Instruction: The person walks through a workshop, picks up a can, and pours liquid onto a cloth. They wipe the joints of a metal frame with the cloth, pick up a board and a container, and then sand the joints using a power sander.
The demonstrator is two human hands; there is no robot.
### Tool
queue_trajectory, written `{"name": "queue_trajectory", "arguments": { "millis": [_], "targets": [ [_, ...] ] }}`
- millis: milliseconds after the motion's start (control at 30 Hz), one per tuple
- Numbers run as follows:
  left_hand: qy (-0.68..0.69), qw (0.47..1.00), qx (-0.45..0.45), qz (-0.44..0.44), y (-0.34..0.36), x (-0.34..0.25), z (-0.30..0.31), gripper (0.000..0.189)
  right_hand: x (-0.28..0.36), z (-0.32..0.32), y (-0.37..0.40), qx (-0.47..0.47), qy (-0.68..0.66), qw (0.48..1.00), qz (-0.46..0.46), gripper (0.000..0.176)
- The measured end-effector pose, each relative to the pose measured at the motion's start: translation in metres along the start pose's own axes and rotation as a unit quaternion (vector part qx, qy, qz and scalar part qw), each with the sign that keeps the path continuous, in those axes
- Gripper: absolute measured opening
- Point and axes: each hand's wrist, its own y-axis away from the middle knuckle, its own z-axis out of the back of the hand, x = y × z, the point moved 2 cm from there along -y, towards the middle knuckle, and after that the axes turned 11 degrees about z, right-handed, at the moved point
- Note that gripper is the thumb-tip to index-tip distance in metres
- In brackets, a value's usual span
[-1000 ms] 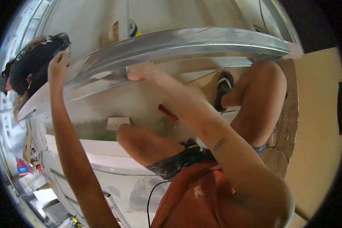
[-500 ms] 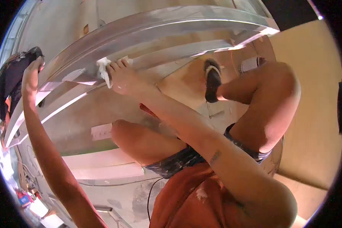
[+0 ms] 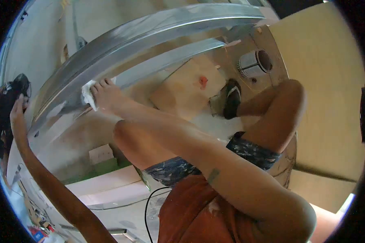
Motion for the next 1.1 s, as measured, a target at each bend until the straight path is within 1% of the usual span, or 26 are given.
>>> {"name": "queue_trajectory", "arguments": {
  "millis": [33,67,100,133,167,233,267,300,367,400,467,500,567,600,633,667,700,733,800,833,900,967,1067,1100],
  "targets": [
    [-0.033,0.999,-0.011,-0.033,-0.001,0.003,0.001,0.053,-0.004,0.002,-0.005,0.063,-0.059,0.996,-0.012,0.061],
    [-0.035,0.999,-0.003,-0.039,-0.001,0.003,-0.001,0.053,-0.006,0.006,-0.007,0.062,-0.061,0.996,-0.023,0.061],
    [-0.003,1.0,-0.028,-0.006,-0.001,0.001,0.0,0.05,-0.009,0.009,-0.012,0.091,-0.093,0.991,-0.044,0.062],
    [0.012,0.999,-0.038,0.007,0.0,0.001,0.0,0.049,-0.011,0.002,-0.016,0.122,-0.125,0.983,-0.064,0.062],
    [0.028,0.998,-0.049,0.021,0.0,0.002,0.001,0.048,-0.014,-0.002,-0.019,0.113,-0.097,0.988,-0.042,0.067],
    [0.097,0.994,-0.002,0.045,0.002,0.008,0.002,0.046,-0.014,0.003,-0.017,0.115,-0.103,0.987,-0.042,0.069],
    [0.099,0.994,0.002,0.037,0.001,0.014,0.005,0.046,-0.014,0.006,-0.014,0.121,-0.109,0.986,-0.037,0.071],
    [0.017,0.999,-0.02,-0.018,-0.002,0.027,0.01,0.045,-0.015,0.005,-0.011,0.12,-0.107,0.986,-0.044,0.071],
    [0.018,0.998,-0.021,0.047,-0.003,0.019,0.009,0.045,-0.016,-0.002,-0.014,0.089,-0.114,0.989,-0.031,0.072],
    [0.021,0.998,-0.022,0.047,0.001,0.016,0.009,0.045,-0.016,-0.012,-0.017,0.089,-0.111,0.989,-0.031,0.072],
    [0.064,0.996,-0.028,0.048,0.007,0.018,0.005,0.047,-0.019,-0.03,-0.019,0.072,-0.079,0.994,-0.017,0.066],
    [0.064,0.997,-0.024,0.047,0.004,0.023,0.006,0.047,-0.019,-0.03,-0.017,0.073,-0.08,0.994,-0.021,0.066],
    [0.018,0.997,-0.015,0.073,-0.004,0.028,0.012,0.048,-0.016,-0.022,-0.018,0.059,-0.052,0.997,-0.026,0.053],
    [0.003,0.997,-0.013,0.08,-0.003,0.021,0.013,0.048,-0.015,-0.024,-0.02,0.056,-0.051,0.997,-0.028,0.053],
    [0.027,0.998,-0.039,0.043,0.004,0.016,0.01,0.047,-0.013,-0.027,-0.023,0.039,-0.047,0.997,-0.037,0.047],
    [0.037,0.998,-0.048,0.024,0.007,0.012,0.008,0.047,-0.013,-0.032,-0.024,0.024,-0.044,0.998,-0.048,0.041],
    [0.047,0.997,-0.057,0.005,0.009,0.009,0.006,0.047,-0.013,-0.031,-0.022,0.023,-0.048,0.997,-0.054,0.041],
    [0.008,0.997,-0.063,-0.032,0.011,0.006,0.006,0.047,-0.012,-0.031,-0.019,0.01,-0.047,0.997,-0.053,0.038],
    [-0.03,0.995,-0.07,-0.067,0.015,0.004,0.006,0.047,-0.012,-0.03,-0.019,0.0,-0.044,0.998,-0.049,0.035],
    [0.005,0.999,-0.04,-0.028,0.015,-0.002,0.007,0.046,-0.012,-0.031,-0.021,-0.004,-0.045,0.997,-0.057,0.034],
    [0.038,0.999,-0.007,0.006,0.011,-0.005,0.006,0.046,-0.011,-0.028,-0.016,-0.011,-0.046,0.996,-0.071,0.034],
    [0.06,0.995,0.037,0.072,0.001,0.005,0.009,0.046,-0.01,-0.019,-0.013,-0.007,-0.032,0.997,-0.069,0.035],
    [0.095,0.993,0.037,0.065,0.006,0.002,0.006,0.047,-0.016,-0.041,-0.025,-0.034,-0.055,0.995,-0.075,0.037],
    [0.095,0.993,0.036,0.065,0.003,0.006,0.007,0.047,-0.015,-0.037,-0.024,-0.034,-0.054,0.995,-0.075,0.037]
  ]
}}
